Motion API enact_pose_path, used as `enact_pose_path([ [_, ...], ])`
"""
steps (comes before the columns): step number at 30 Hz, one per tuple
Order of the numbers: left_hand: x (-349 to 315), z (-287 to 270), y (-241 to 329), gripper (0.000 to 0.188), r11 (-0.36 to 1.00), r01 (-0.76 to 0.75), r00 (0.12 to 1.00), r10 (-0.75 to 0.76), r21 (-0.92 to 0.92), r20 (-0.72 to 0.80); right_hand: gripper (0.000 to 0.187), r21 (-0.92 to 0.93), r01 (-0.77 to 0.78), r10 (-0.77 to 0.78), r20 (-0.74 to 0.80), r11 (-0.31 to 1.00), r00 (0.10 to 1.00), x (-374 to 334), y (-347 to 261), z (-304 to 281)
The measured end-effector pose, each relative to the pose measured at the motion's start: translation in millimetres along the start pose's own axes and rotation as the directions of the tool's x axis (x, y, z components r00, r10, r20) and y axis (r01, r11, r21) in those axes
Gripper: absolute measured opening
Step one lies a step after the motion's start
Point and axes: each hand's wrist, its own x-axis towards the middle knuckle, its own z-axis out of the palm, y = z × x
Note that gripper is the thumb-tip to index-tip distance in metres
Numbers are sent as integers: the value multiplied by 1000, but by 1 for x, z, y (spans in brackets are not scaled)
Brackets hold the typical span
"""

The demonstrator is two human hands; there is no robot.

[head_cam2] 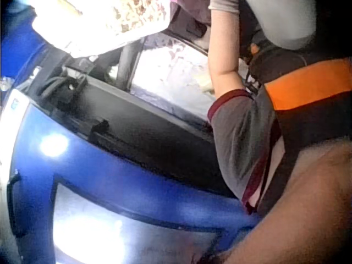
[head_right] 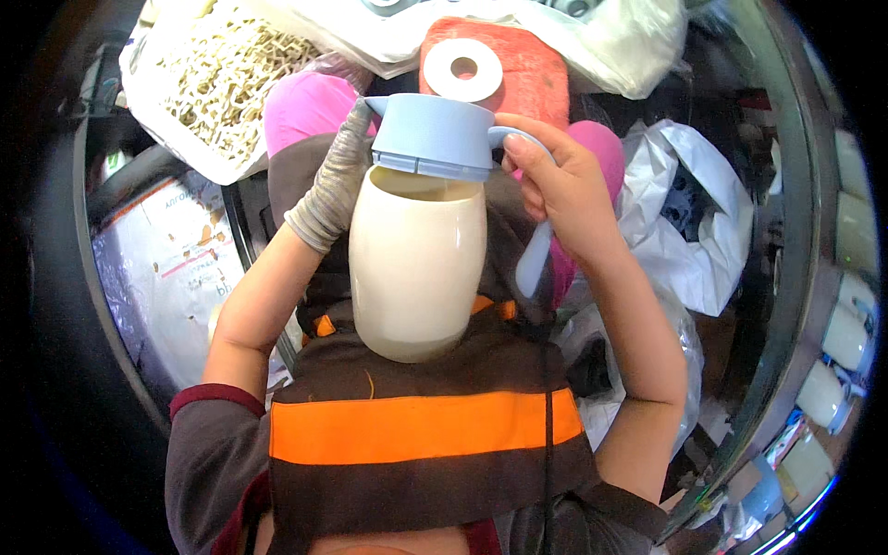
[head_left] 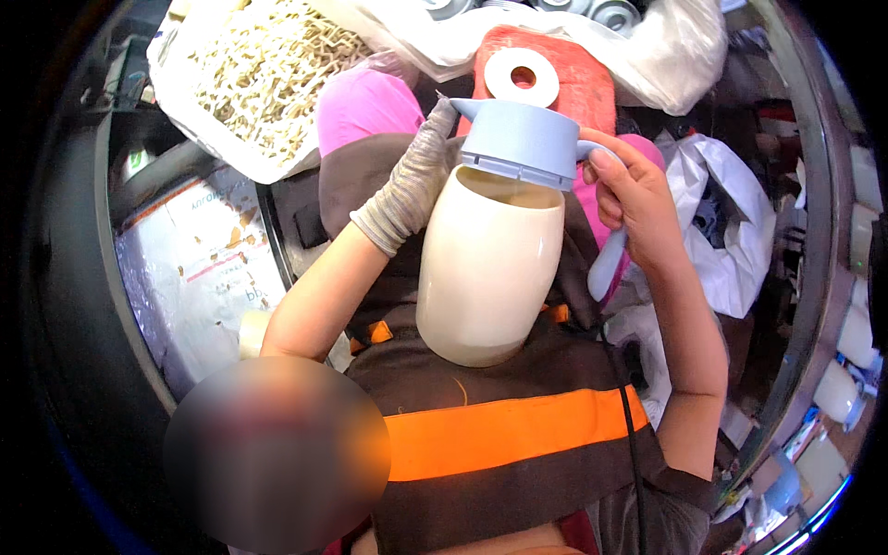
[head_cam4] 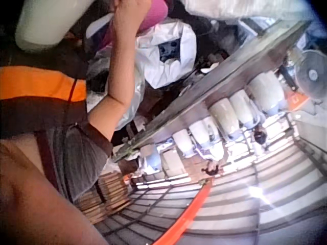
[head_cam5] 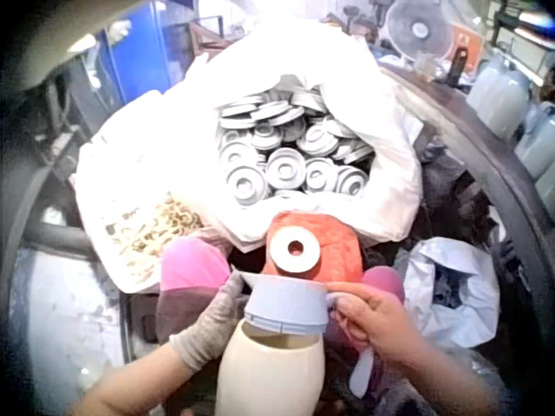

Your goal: The person sits on the floor and repeatedly assembles white plastic pitchers. They pick up a pitcher body, insert a filter, and screw on a grey lid. The person handles the pitchers one at a time, placing the finished units on a nearby table.

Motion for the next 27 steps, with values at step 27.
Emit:
enact_pose_path([
  [27, -33, 7, -5, 81, 781, -114, 993, 67, 614, 100, 29, -470, 348, -384, 19, 811, 923, 3, 41, 2],
])
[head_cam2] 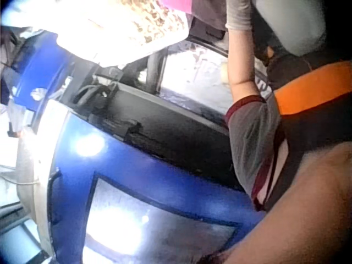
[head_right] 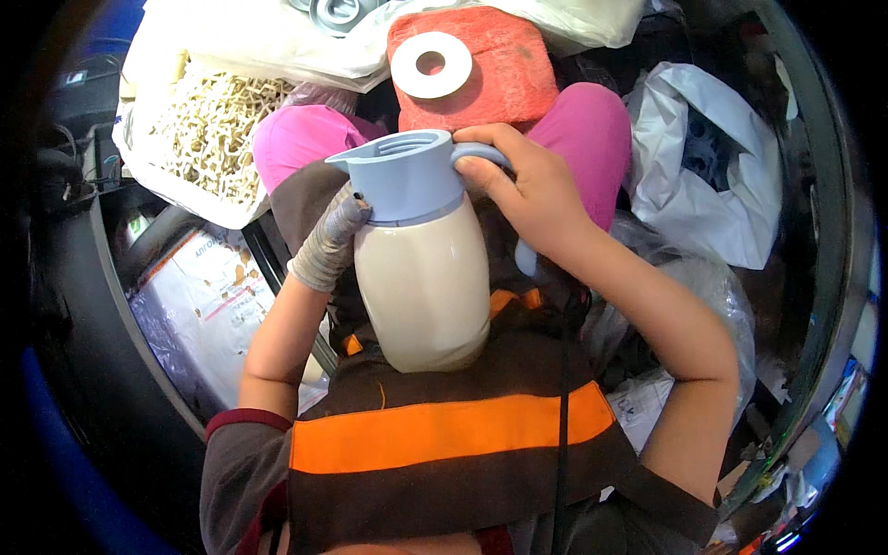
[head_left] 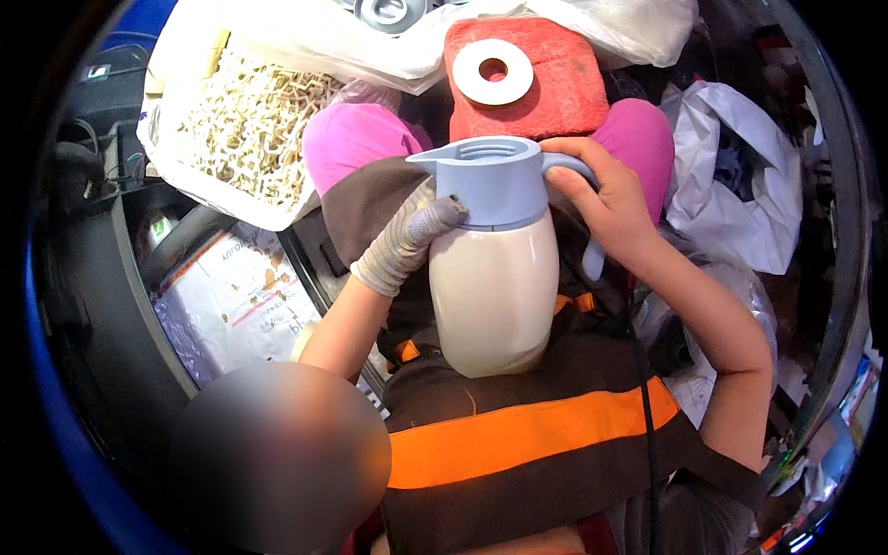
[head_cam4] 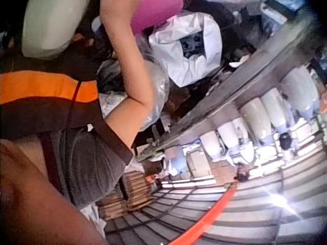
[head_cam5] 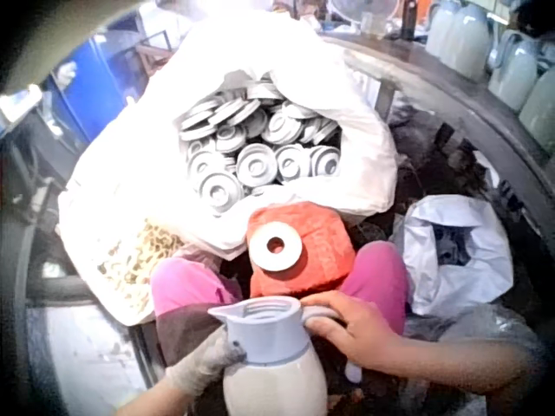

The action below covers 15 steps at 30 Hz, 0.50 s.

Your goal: The person sits on the floor and repeatedly assembles white plastic pitchers. They pick up a pitcher body, insert a filter, and screw on a grey lid. The person handles the pitchers one at a time, placing the finished units on a nearby table.

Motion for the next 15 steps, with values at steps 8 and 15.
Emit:
enact_pose_path([
  [8, -2, -1, -2, 85, 996, -30, 1000, 30, 81, -8, 32, 22, -72, 68, 158, 997, 985, 2, -10, -11],
  [15, -3, 16, 21, 79, 996, 26, 986, -40, 91, 161, 35, 257, -577, 356, 576, 776, 736, 3, -29, -47],
])
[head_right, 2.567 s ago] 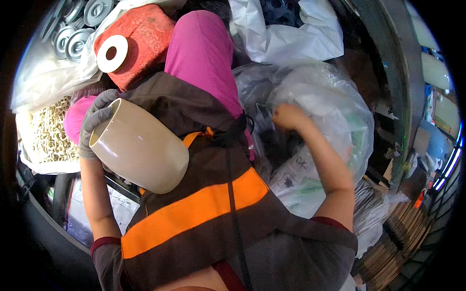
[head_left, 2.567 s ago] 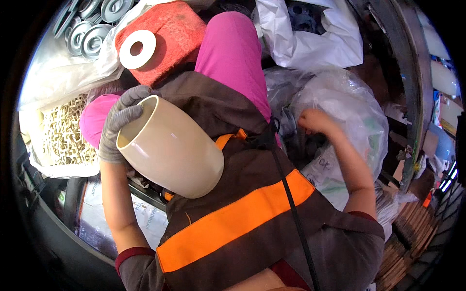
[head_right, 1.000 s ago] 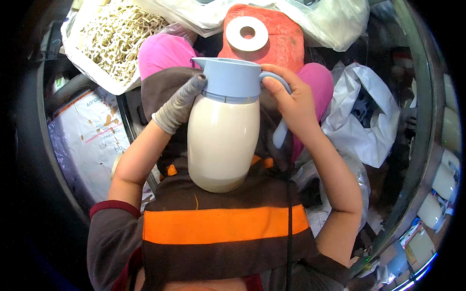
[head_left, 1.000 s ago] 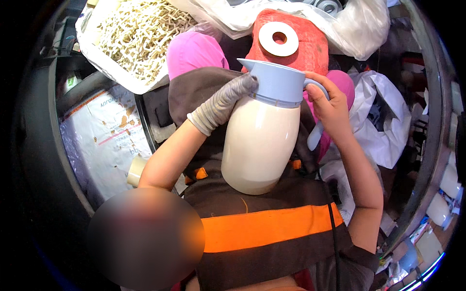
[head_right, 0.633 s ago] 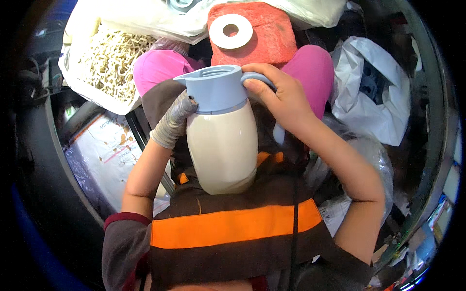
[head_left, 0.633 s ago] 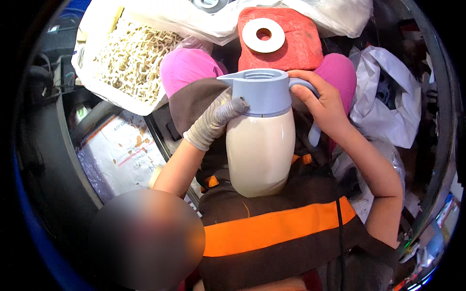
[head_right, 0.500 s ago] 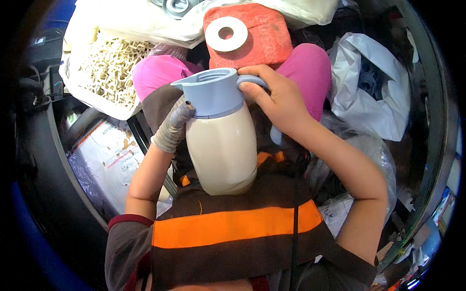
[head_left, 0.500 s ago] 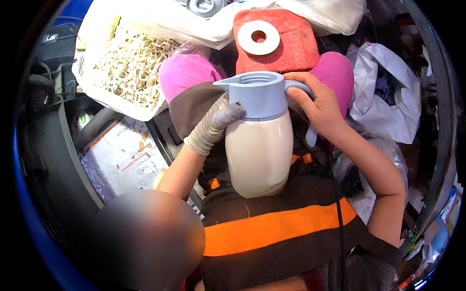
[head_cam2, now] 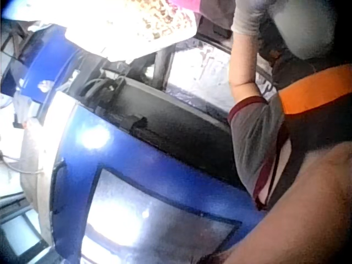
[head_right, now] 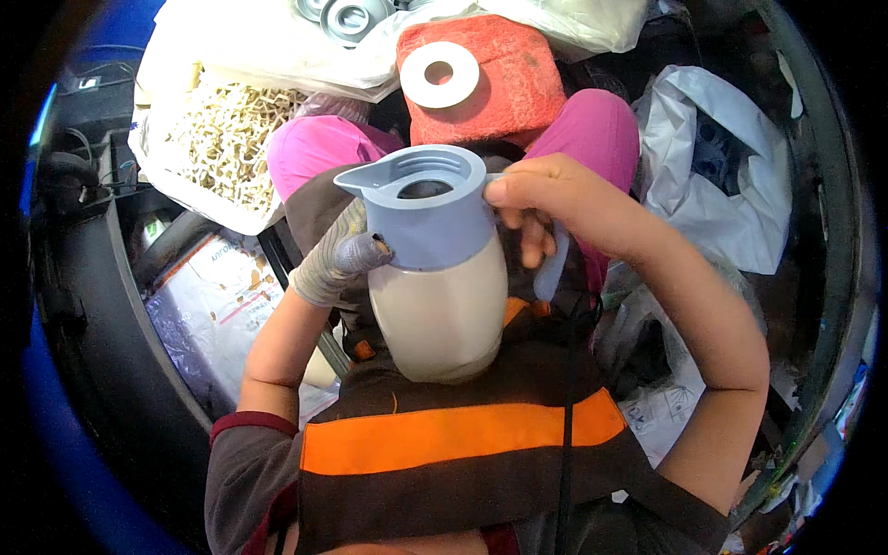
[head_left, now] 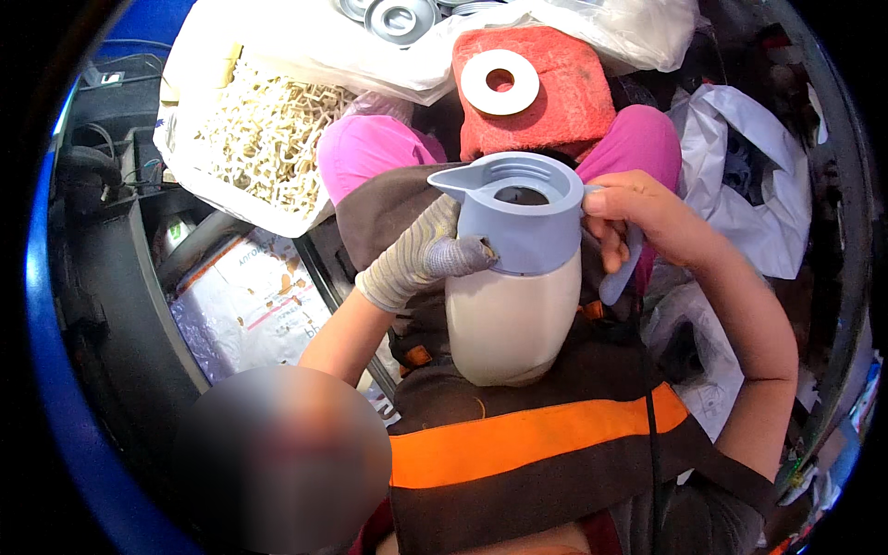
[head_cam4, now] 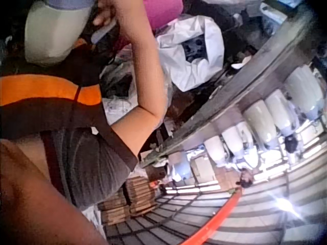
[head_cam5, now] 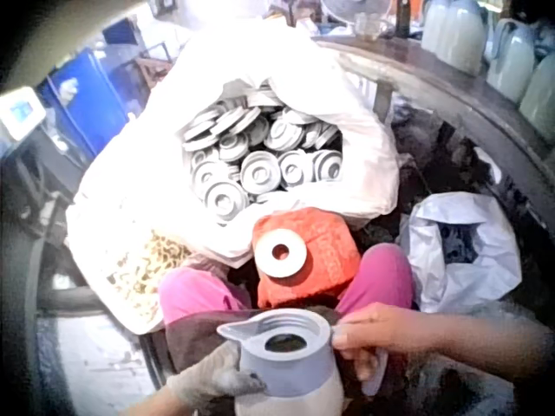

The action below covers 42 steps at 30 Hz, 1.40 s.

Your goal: The person sits on the floor and repeatedly assembles white plastic pitchers. They pick up a pitcher body, insert a filter, and screw on a grey lid. The person handles the pitchers one at a time, placing the finished units on a nearby table.

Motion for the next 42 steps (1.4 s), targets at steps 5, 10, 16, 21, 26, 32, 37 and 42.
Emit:
enact_pose_path([
  [5, 61, -29, 44, 63, 935, 42, 989, 11, 353, -146, 35, -82, 106, -110, -52, 991, 993, -17, -4, -17],
  [10, 147, -48, 32, 75, -53, 62, 932, 359, 997, -40, 31, -103, 82, -101, -202, 991, 974, -65, -22, -12],
  [16, 172, -97, -7, 66, 152, 22, 861, 500, 988, -96, 51, -455, 344, -532, -391, 821, 751, -84, -48, -22],
  [21, 126, -79, 122, 73, 578, 24, 741, 538, 816, -403, 47, -585, 403, -691, -433, 704, 578, -16, -41, -51],
  [26, 95, -5, 187, 63, 320, -244, 687, 723, 915, -70, 44, -667, 439, -770, -339, 602, 540, 33, -49, -57],
  [32, 134, 38, 154, 69, -355, -84, 812, 518, 931, 271, 40, -709, 410, -768, -293, 574, 569, 38, -48, -69],
  [37, 136, 43, 153, 71, -352, -78, 825, 503, 933, 258, 31, -761, 180, -656, -383, 623, 651, 23, -12, -74],
  [42, 134, 38, 163, 64, -353, -152, 815, 484, 923, 319, 32, -780, 80, -649, -454, 621, 610, 30, -3, -64],
])
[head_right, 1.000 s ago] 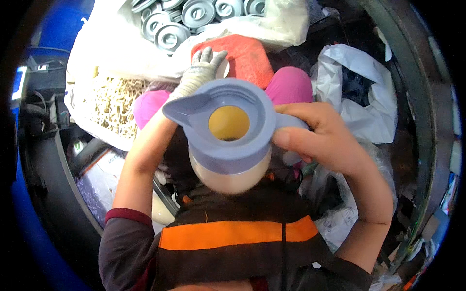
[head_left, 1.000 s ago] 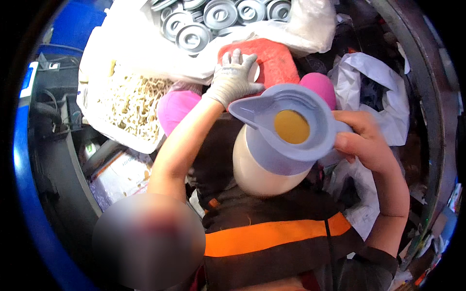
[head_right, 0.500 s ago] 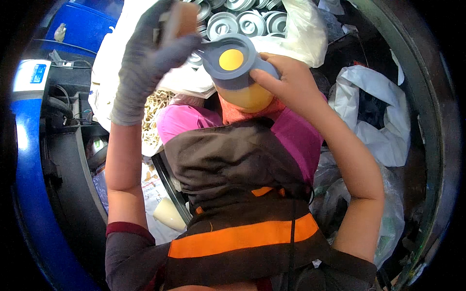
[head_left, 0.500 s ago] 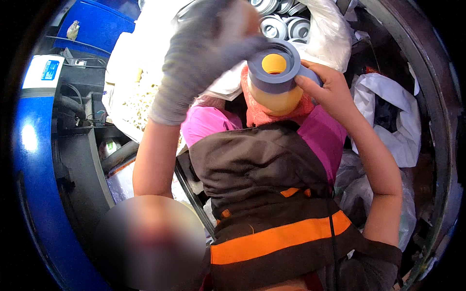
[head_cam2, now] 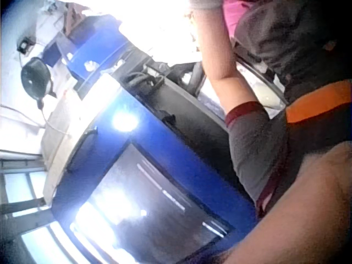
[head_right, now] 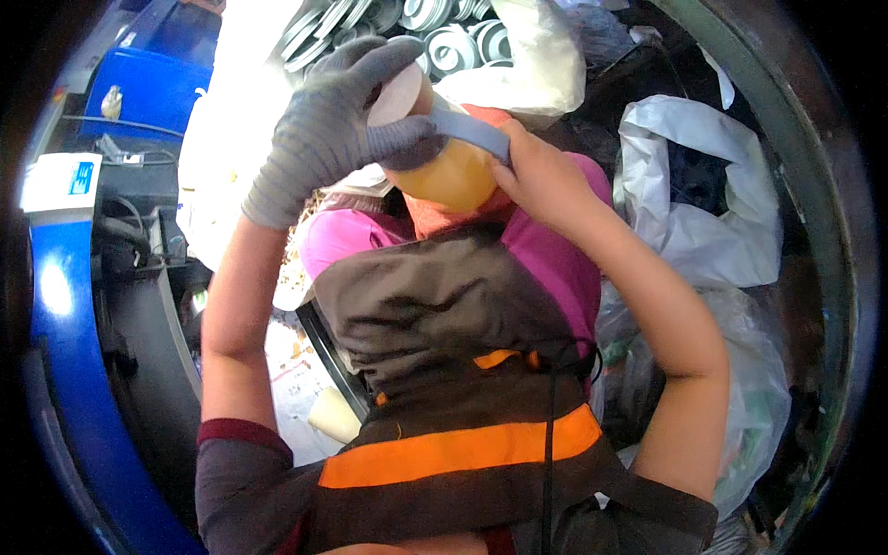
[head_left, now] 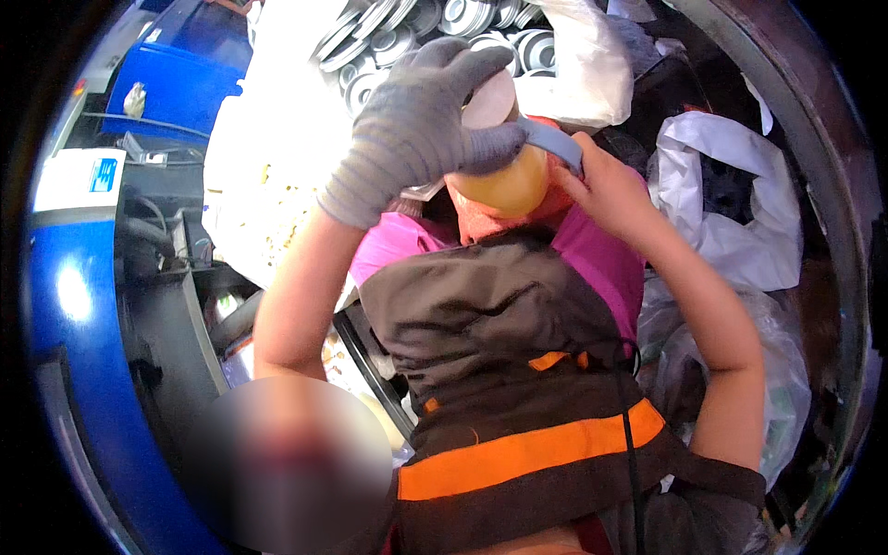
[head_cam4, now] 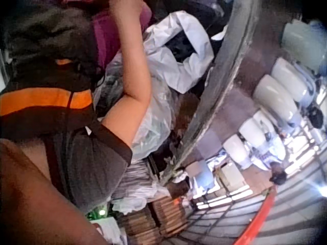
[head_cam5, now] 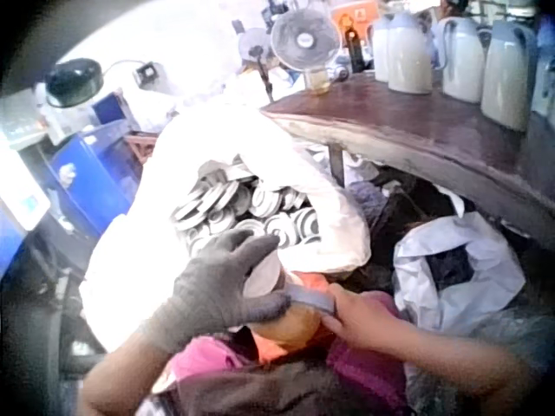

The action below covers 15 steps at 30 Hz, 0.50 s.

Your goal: The person sits on the floor and repeatedly assembles white plastic pitchers. They pick up a pitcher body, insert a filter, and screw on a grey lid. The person handles the pitchers one at a time, placing the finished units on a nearby table.

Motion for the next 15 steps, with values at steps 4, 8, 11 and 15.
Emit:
enact_pose_path([
  [4, 21, -44, -13, 62, 993, -20, 997, 28, -114, 68, 37, -25, 18, -20, -70, 1000, 997, 2, 8, 5],
  [8, 6, -94, -7, 63, 989, 52, 996, -41, -141, 80, 40, -24, 99, -101, -117, 995, 988, 2, 11, 11],
  [11, -4, -57, 1, 64, 997, 26, 998, -22, -74, 53, 38, 0, 91, -90, -82, 996, 993, 0, 21, 10],
  [15, -17, 10, 20, 65, 992, 53, 998, -58, 116, 38, 35, -1, 59, -59, -9, 998, 998, -1, 8, 15],
])
